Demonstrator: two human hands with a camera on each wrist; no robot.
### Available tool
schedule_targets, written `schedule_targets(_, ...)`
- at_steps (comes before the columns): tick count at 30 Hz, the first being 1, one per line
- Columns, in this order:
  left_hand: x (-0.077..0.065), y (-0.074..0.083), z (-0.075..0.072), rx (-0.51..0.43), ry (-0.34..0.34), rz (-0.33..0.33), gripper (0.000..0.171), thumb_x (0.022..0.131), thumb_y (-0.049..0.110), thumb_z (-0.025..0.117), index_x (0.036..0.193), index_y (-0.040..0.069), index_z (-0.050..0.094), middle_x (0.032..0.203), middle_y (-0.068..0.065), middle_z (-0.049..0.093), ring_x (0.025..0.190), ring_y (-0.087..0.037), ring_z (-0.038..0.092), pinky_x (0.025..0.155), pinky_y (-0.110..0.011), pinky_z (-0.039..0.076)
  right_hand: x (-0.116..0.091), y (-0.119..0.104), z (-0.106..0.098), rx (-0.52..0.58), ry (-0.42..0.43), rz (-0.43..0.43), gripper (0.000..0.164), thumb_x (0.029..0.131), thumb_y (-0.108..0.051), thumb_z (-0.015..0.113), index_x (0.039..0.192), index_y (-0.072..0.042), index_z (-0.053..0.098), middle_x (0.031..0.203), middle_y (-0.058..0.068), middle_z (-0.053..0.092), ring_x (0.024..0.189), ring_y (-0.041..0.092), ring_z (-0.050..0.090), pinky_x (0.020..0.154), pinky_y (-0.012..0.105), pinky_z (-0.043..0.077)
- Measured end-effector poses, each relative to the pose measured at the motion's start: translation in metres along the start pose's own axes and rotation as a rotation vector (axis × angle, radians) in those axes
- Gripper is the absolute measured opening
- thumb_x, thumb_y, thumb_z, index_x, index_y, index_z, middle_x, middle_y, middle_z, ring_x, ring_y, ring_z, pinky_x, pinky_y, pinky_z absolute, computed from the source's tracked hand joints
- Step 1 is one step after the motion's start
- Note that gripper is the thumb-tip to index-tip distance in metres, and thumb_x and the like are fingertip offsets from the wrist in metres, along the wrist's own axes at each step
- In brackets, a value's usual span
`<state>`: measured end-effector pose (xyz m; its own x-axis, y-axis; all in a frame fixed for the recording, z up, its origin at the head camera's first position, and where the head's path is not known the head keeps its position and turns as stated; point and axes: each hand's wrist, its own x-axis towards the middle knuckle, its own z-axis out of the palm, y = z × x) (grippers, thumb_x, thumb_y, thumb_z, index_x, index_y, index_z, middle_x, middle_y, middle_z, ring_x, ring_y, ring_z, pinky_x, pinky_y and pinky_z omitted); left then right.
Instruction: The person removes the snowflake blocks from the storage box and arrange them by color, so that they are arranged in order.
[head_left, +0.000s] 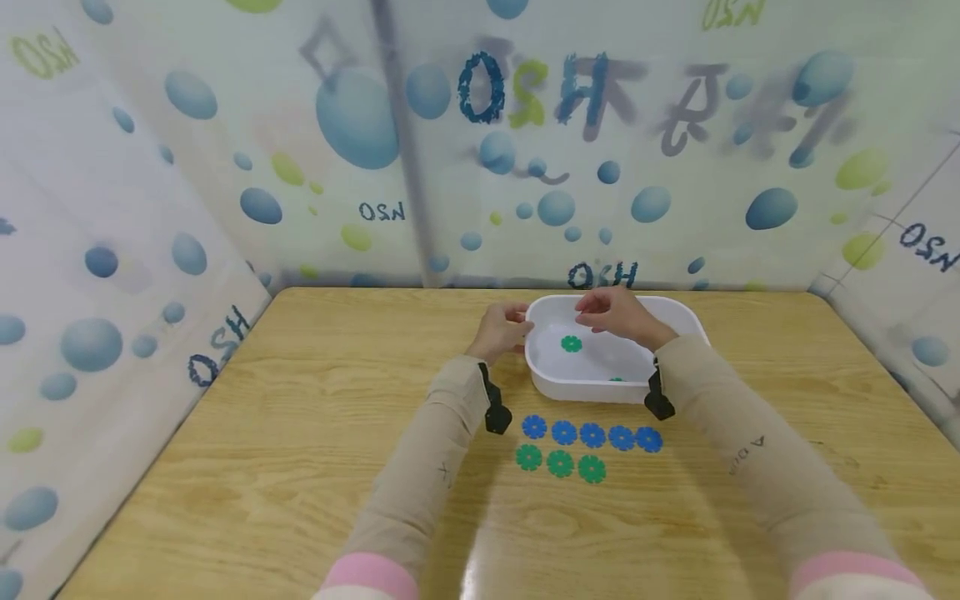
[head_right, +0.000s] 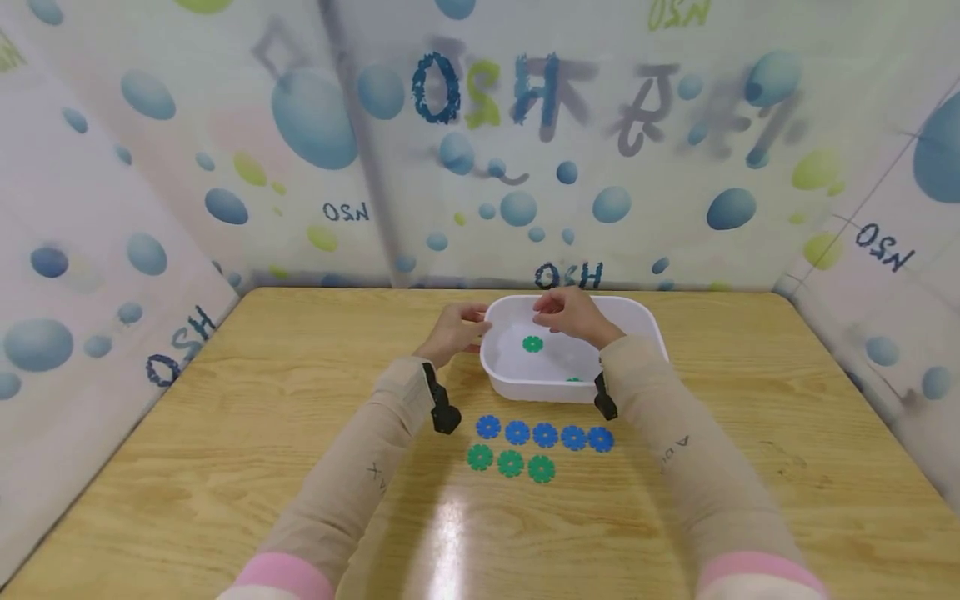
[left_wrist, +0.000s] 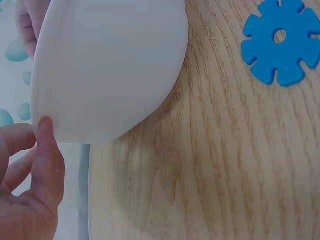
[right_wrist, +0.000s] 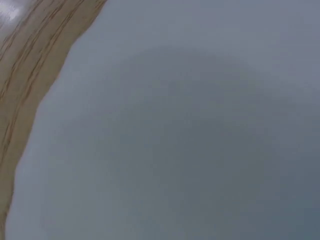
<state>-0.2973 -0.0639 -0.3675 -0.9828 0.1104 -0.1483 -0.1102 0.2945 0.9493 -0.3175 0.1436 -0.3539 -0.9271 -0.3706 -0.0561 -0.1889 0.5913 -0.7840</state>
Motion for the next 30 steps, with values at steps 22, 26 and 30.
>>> schedule_targets(22, 0.003, 0.0, 0.002, 0.018, 0.002, -0.04, 0.037, 0.085, 0.006, 0.057, 0.122, 0.006, 0.052, 0.1, -0.01, 0.049, 0.085, -0.021, 0.053, 0.059, -0.027, 0.054, 0.013, 0.018, 0.018, -0.062, -0.148, 0.11, 0.04, 0.082, -0.016, 0.063, 0.115, 0.003, 0.051, 0.107, 0.018, 0.053, 0.089, 0.025, 0.052, 0.07, 0.027, 0.051)
schedule_targets(26, 0.002, 0.0, 0.002, 0.008, 0.002, -0.035, 0.037, 0.085, 0.005, 0.057, 0.122, 0.005, 0.052, 0.099, -0.01, 0.049, 0.086, -0.023, 0.054, 0.06, -0.028, 0.054, 0.014, 0.017, 0.02, -0.066, -0.171, 0.115, 0.041, 0.081, -0.015, 0.063, 0.116, 0.003, 0.05, 0.108, 0.018, 0.053, 0.09, 0.025, 0.052, 0.07, 0.026, 0.05)
schedule_targets(30, 0.001, 0.0, 0.002, 0.005, 0.009, -0.021, 0.036, 0.085, 0.004, 0.057, 0.121, 0.004, 0.052, 0.098, -0.011, 0.049, 0.087, -0.024, 0.055, 0.059, -0.028, 0.054, 0.014, 0.016, 0.021, -0.091, -0.191, 0.11, 0.042, 0.081, -0.013, 0.063, 0.118, 0.002, 0.05, 0.108, 0.016, 0.054, 0.092, 0.024, 0.052, 0.072, 0.027, 0.049)
